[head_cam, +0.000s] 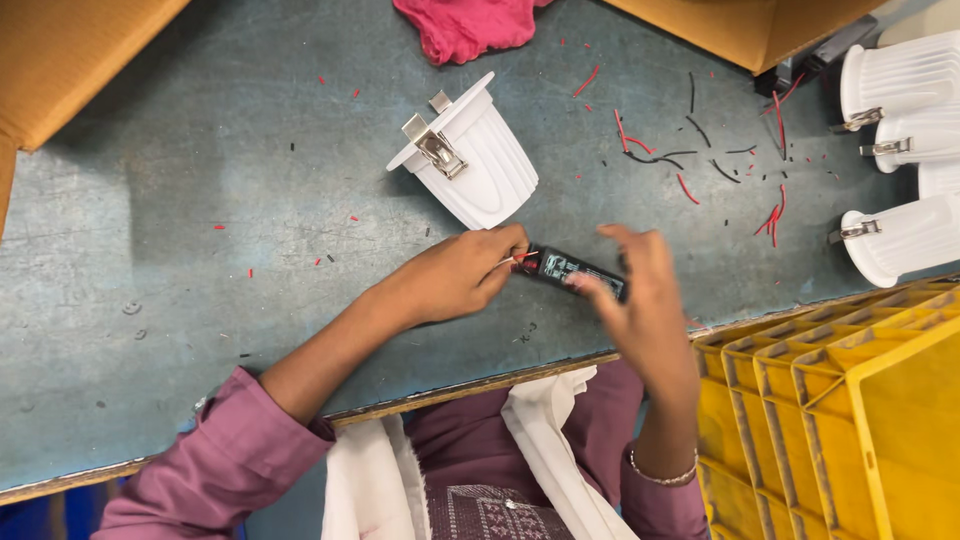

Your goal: The person assembles LED light fixtures by connecting wires to a black driver unit using a screwdriver. They handle multiple white LED housings, strip wire insulation, and secure connections before placing completed units aside.

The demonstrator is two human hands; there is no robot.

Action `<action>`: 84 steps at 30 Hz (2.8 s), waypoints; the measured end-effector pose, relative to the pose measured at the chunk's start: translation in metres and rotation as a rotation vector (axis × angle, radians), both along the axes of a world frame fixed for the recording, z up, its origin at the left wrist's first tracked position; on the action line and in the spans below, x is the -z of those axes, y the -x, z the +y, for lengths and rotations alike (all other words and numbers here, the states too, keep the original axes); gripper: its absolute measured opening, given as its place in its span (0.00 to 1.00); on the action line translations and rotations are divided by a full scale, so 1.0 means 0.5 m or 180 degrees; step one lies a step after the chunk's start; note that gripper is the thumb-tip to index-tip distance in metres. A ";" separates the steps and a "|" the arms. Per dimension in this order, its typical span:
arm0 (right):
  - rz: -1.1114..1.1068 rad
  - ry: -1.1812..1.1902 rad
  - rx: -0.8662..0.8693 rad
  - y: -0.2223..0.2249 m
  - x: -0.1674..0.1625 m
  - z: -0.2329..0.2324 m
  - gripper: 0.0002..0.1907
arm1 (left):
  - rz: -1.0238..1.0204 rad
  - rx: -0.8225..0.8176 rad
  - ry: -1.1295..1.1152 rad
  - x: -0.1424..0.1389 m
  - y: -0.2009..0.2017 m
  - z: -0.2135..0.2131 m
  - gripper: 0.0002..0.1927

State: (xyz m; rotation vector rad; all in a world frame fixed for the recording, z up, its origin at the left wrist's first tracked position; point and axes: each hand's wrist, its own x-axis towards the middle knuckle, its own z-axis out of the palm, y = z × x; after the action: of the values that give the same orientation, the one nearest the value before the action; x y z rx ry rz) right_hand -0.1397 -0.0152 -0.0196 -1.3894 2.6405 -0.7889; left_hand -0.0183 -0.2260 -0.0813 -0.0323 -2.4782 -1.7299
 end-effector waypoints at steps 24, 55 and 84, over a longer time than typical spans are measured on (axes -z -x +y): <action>-0.3108 0.4430 -0.0522 0.012 0.025 0.129 0.38 | -0.0122 0.0160 -0.0023 0.001 -0.006 -0.010 0.08; -0.2540 0.3450 -0.1637 0.005 0.046 0.091 0.25 | 0.0108 0.0148 -0.0064 0.012 0.002 -0.010 0.06; -0.2714 0.3576 -0.0145 -0.056 0.009 0.023 0.28 | 0.0181 0.0137 -0.0029 0.024 0.002 -0.006 0.05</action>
State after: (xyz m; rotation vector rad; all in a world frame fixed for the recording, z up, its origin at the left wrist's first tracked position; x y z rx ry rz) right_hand -0.1116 -0.0036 -0.0242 -0.7983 1.4500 -2.3598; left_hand -0.0192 -0.2293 -0.0931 -0.1332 -2.4468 -1.7315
